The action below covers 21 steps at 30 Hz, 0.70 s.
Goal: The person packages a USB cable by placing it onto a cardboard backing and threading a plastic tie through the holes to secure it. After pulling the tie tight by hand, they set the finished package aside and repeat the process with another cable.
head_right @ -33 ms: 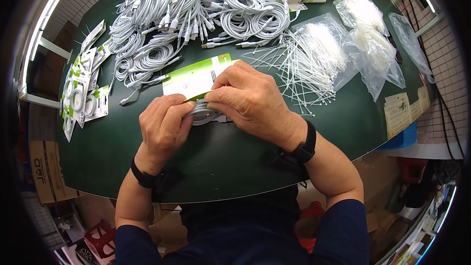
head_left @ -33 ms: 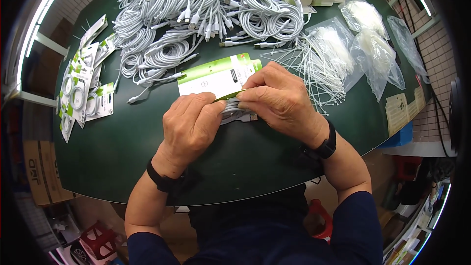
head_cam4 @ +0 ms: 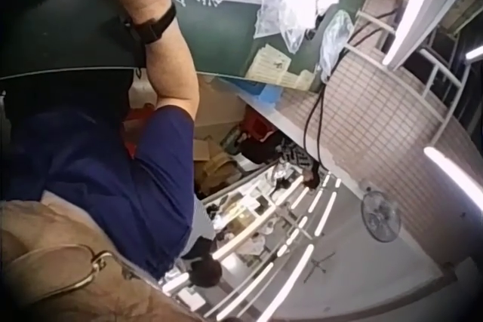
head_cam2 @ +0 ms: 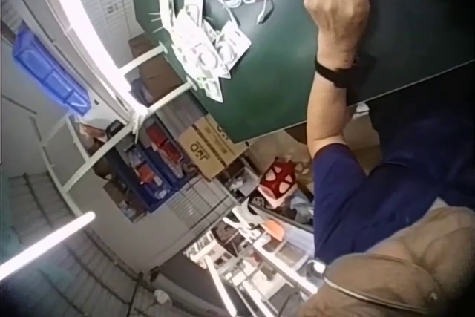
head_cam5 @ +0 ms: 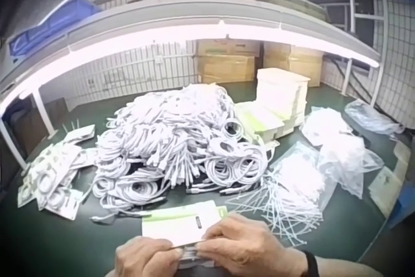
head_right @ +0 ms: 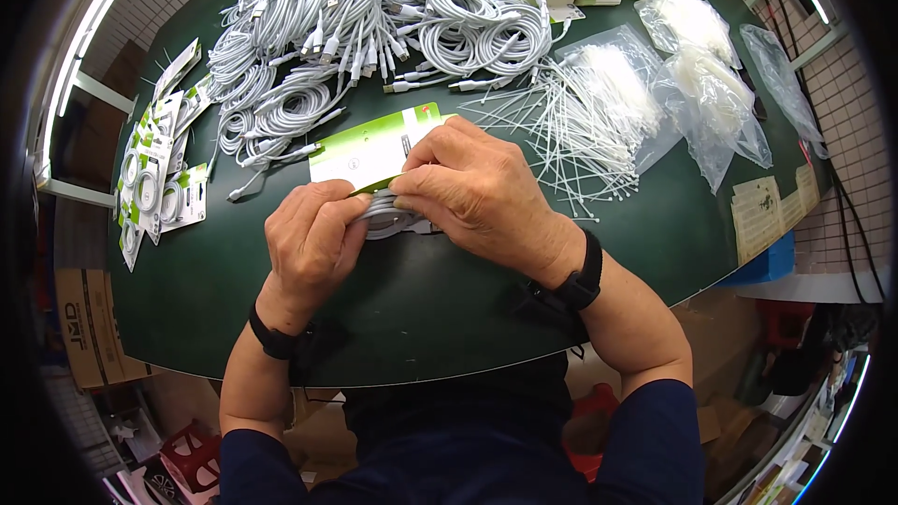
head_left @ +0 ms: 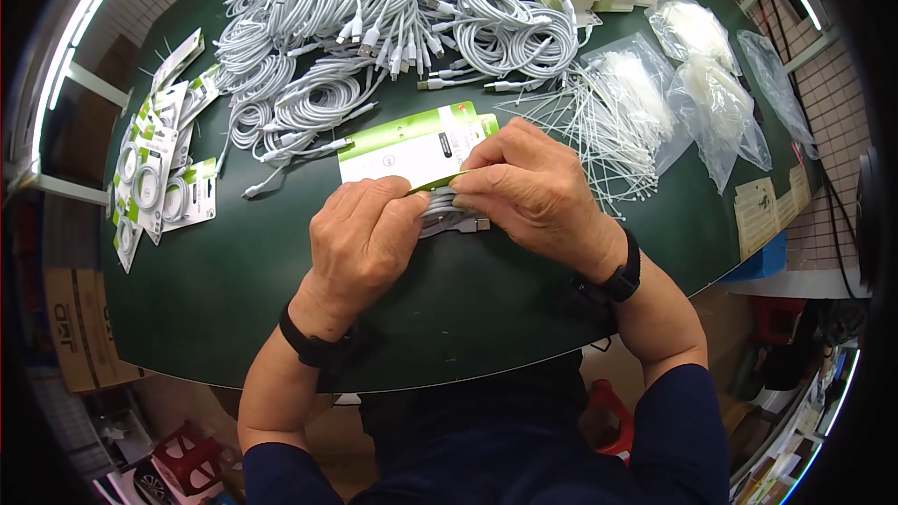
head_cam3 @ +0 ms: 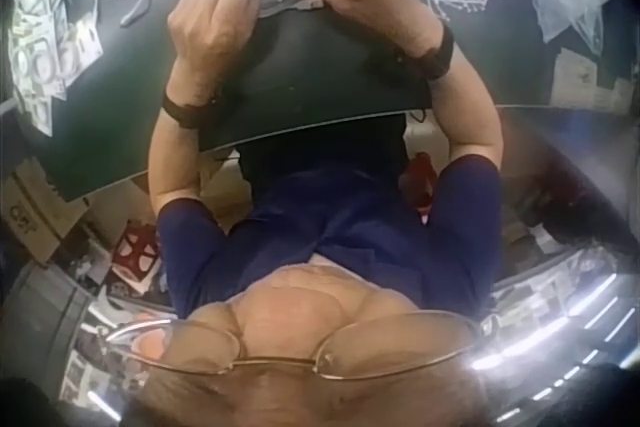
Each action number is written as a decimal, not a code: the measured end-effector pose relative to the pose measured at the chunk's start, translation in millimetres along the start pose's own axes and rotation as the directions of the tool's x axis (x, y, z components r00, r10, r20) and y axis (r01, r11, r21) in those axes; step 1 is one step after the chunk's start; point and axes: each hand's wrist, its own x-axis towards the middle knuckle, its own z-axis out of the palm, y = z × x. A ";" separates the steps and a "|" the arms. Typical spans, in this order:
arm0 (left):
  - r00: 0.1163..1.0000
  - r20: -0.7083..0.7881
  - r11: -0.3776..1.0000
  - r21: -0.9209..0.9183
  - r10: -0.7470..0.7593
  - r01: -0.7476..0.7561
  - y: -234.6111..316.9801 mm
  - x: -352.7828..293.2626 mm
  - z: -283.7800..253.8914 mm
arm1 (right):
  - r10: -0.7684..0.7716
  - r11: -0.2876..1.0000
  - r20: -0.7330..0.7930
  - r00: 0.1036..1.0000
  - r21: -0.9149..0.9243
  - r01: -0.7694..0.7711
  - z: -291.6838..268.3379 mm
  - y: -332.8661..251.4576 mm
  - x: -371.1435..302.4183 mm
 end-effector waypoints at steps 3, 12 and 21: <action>1.000 0.014 0.999 -0.033 -0.002 0.002 2.5 1.5 -0.1 | 0.036 0.997 0.011 0.999 0.067 -0.037 -6.2 0.4 -0.2; 0.999 0.042 0.992 -0.123 0.005 0.000 15.6 -1.0 -9.5 | 0.508 0.851 -0.149 0.848 -0.062 -0.521 -56.9 36.8 4.5; 0.997 0.076 0.983 -0.181 0.021 -0.007 21.3 -2.1 -10.8 | 0.598 0.739 0.093 0.796 -0.448 -0.503 -66.1 79.5 -16.4</action>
